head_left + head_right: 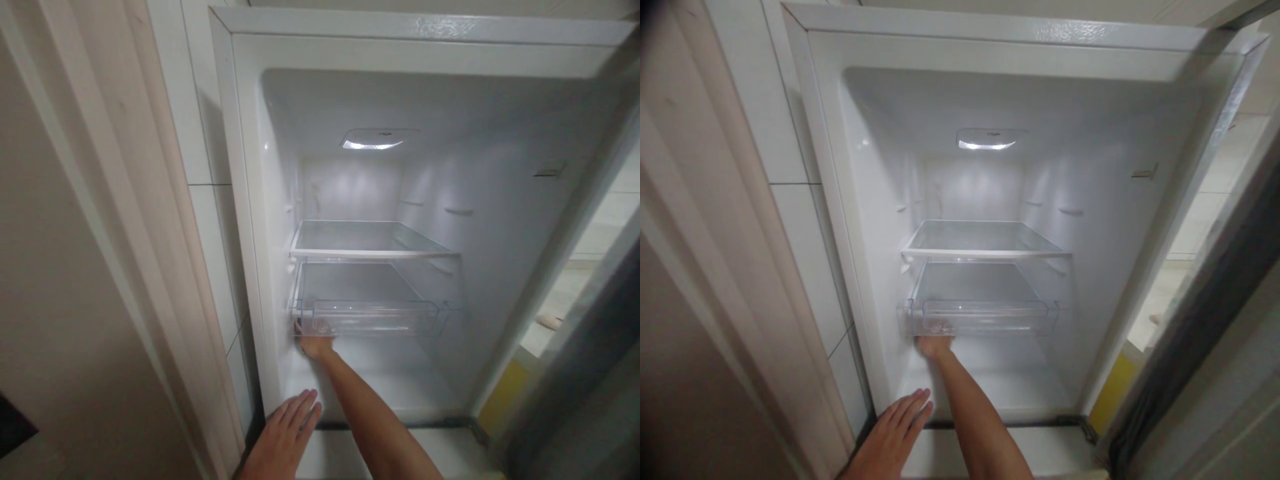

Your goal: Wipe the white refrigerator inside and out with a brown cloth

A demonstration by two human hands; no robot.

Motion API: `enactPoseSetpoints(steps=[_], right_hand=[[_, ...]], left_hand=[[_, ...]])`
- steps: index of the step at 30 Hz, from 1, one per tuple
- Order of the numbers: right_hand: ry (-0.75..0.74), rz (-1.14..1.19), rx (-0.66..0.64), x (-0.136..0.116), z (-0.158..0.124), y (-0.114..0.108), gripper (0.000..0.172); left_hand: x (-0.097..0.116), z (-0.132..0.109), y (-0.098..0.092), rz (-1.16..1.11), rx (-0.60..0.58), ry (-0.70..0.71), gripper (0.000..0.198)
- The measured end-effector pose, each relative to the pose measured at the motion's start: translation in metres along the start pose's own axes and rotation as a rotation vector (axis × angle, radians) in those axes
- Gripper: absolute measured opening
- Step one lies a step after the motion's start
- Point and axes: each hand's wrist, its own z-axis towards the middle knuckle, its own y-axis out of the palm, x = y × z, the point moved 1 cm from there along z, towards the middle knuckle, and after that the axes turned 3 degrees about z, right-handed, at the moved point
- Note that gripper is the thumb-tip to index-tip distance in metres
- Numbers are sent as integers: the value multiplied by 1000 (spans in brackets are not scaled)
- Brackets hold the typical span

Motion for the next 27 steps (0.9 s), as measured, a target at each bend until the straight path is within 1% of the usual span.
enactPoseSetpoints(steps=[2,5,9,12,15,17,19,23,25,27], right_hand=[[33,6,6,-2,-11,0,49],[25,19,-16,5,-36,-5,54],[-111,89,-54,17,-79,-14,62],[-190,102,-105,23,-109,-22,58],[-239,60,-125,33,-127,-32,55],[-240,23,-116,45,-131,-40,53],[-201,-17,-84,60,-131,-48,53],[40,-111,43,90,-119,-60,60],[159,-156,86,95,-108,-61,62],[215,-177,92,91,-94,-57,58]], left_hand=[[1,0,-3,-39,-50,-16,130],[2,0,-7,-80,-93,-51,128],[3,0,-10,-72,-75,-59,127],[3,-1,-10,-64,-60,-65,124],[2,-2,-10,-63,-45,-72,121],[2,-2,-11,-70,-27,-66,123],[1,-1,-13,-81,-7,-53,125],[0,0,-18,-97,-17,-49,129],[1,0,-17,-103,-34,-49,130],[2,0,-14,-97,-38,-53,131]])
